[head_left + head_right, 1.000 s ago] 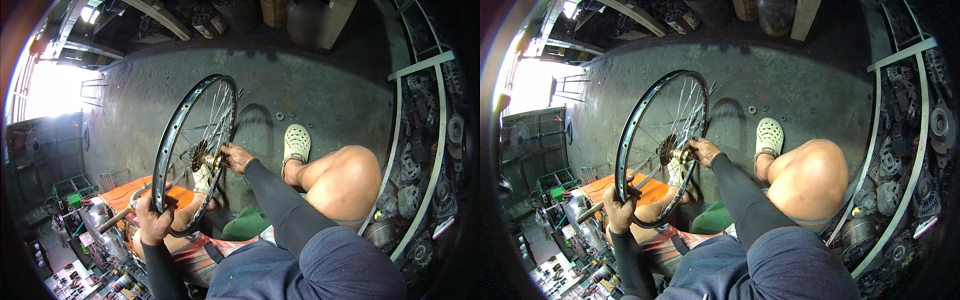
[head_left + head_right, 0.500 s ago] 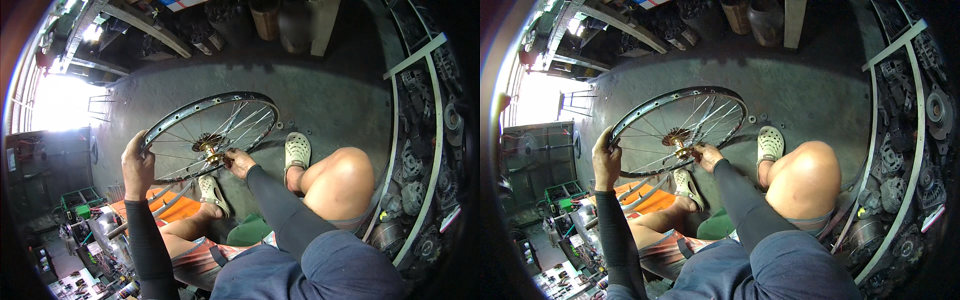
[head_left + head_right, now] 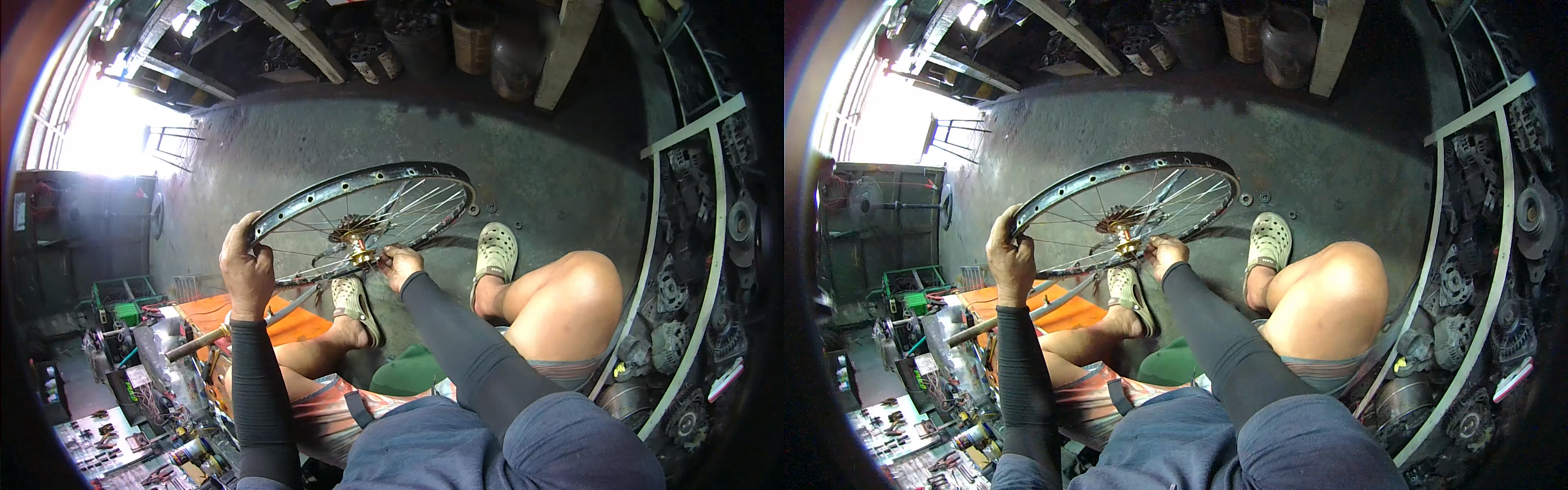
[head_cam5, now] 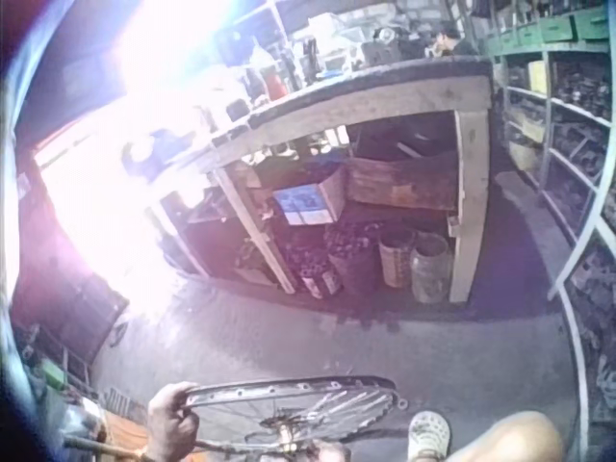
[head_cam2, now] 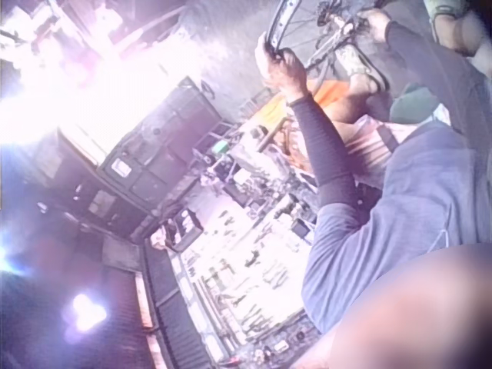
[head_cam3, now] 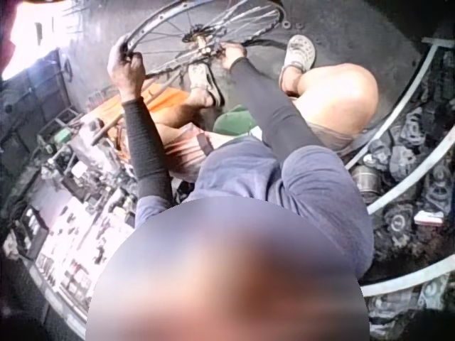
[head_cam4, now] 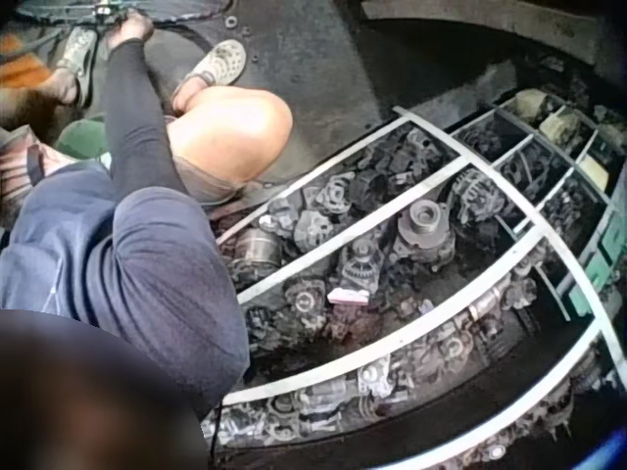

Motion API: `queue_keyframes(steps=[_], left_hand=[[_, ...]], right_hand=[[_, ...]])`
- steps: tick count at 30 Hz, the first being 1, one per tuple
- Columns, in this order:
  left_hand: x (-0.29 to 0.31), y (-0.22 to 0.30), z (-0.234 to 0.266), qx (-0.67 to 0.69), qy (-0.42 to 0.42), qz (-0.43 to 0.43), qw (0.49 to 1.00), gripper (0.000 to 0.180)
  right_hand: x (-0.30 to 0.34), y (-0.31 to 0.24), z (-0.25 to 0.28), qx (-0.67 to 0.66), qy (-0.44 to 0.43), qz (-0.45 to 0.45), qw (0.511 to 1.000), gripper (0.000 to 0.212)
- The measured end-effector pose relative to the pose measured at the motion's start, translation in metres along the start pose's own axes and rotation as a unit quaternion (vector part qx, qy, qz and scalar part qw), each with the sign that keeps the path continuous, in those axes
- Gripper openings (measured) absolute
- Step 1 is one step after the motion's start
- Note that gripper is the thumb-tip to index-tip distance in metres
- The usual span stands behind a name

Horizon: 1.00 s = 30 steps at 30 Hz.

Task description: The person sits on the floor in a workshop and uses a spoke wrench to tighten the nipples on a bicycle wheel. They rotate the wheel and adjust multiple spokes to true the rim.

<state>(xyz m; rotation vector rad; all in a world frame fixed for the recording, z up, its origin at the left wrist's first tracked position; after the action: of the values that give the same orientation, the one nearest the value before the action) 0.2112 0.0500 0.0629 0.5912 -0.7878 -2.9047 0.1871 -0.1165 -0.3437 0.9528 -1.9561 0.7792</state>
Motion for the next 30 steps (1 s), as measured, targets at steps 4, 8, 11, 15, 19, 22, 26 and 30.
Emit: queue_keyframes(steps=[4, 8, 11, 15, 19, 22, 26, 30], left_hand=[[0.009, -0.003, 0.004, 0.012, 0.005, 0.005, 1.0, 0.057], [0.012, -0.007, 0.007, 0.011, 0.008, -0.001, 1.0, 0.056], [0.016, -0.01, 0.009, 0.028, 0.017, -0.006, 0.999, 0.055], [0.018, -0.016, 0.013, 0.02, 0.036, -0.009, 0.999, 0.054], [0.021, -0.031, 0.017, 0.027, 0.039, 0.004, 0.999, 0.054], [0.022, -0.054, 0.02, 0.046, 0.044, 0.043, 0.997, 0.049], [0.02, -0.062, 0.022, 0.048, 0.027, 0.065, 0.996, 0.039], [0.019, -0.056, 0.022, 0.052, 0.038, 0.051, 0.997, 0.034]], right_hand=[[0.02, 0.008, -0.003, -0.076, 0.031, 0.003, 0.997, 0.011], [0.018, 0.016, 0.005, -0.086, 0.013, 0.012, 0.996, 0.009], [0.005, 0.021, 0.007, -0.087, -0.026, -0.017, 0.996, 0.008], [0.008, 0.017, -0.001, -0.08, -0.073, -0.025, 0.994, 0.01], [0.017, 0.002, 0.005, 0.068, -0.086, -0.028, 0.994, 0.008], [0.008, -0.006, 0.014, 0.305, -0.056, 0.027, 0.95, 0.02], [0.005, 0.001, 0.0, 0.367, -0.105, 0.058, 0.923, 0.045], [-0.003, -0.008, -0.005, 0.475, -0.151, 0.093, 0.862, 0.047]])
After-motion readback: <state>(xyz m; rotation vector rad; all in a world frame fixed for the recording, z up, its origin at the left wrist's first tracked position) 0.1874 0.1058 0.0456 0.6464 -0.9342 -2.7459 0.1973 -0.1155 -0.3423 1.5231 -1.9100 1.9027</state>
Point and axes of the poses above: each hand's wrist, its own x-axis away from the middle knuckle, its own z-axis out of the back of the hand, y = z × x, the point moved 7 cm from there along -x, towards the middle knuckle, and after that the axes turned 11 degrees about x, right-handed, at the moved point
